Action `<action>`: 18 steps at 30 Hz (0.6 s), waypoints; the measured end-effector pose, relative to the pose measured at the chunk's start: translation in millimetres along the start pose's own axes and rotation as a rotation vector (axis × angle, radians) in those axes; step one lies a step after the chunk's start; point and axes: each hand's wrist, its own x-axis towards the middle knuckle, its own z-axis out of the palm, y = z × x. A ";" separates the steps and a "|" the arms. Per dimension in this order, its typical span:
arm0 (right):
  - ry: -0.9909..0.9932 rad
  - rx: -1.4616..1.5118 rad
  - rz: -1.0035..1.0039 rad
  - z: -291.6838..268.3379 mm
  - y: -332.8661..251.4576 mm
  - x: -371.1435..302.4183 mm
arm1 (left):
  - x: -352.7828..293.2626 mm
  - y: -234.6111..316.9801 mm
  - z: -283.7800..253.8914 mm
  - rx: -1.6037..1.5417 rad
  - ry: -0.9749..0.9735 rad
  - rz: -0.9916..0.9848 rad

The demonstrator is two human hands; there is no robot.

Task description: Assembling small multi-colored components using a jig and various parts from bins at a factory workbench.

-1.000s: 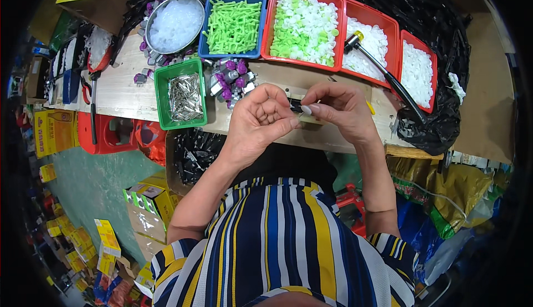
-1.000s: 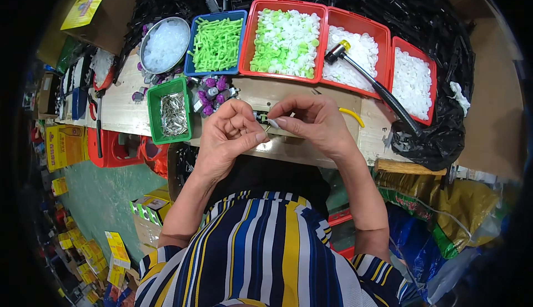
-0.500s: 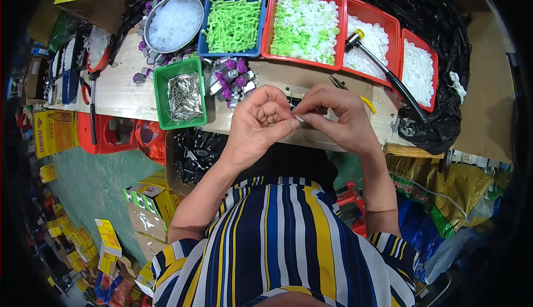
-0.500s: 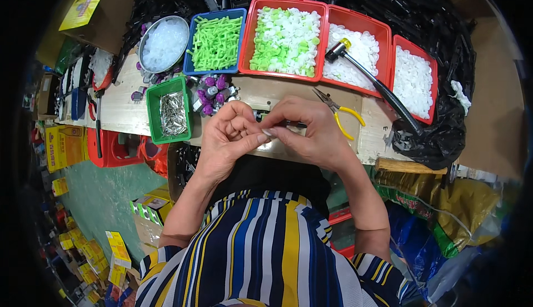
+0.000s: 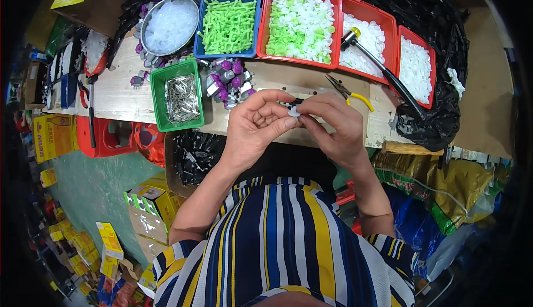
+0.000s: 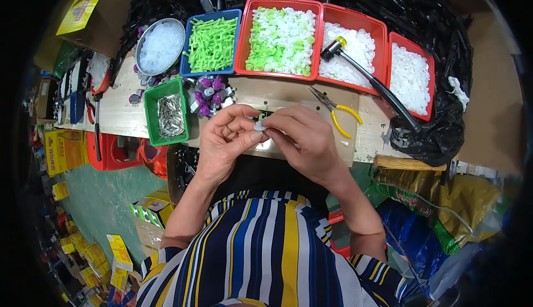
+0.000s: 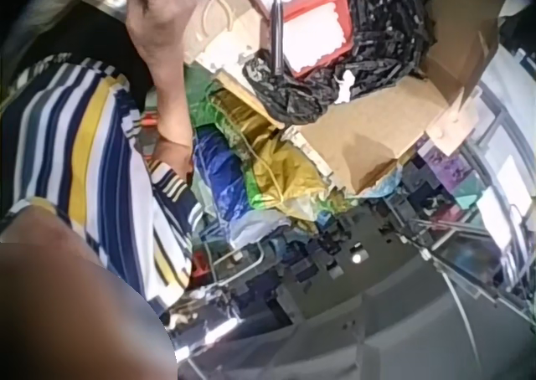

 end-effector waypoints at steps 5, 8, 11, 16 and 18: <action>-0.013 -0.174 -0.146 2.1 -0.3 0.2 | -4.7 1.5 -1.3 0.253 -0.005 0.112; -0.036 -0.234 -0.170 1.3 -1.9 -1.6 | -5.9 3.2 -6.4 0.624 -0.046 0.234; -0.034 -0.277 -0.187 0.8 -3.8 -3.3 | -4.6 5.0 -5.2 0.789 -0.052 0.364; -0.021 -0.334 -0.192 0.4 -7.9 -6.4 | -4.2 0.8 -1.7 0.822 -0.047 0.393; -0.018 -0.356 -0.198 0.6 -7.2 -8.1 | -4.5 -0.8 -1.3 0.855 -0.045 0.407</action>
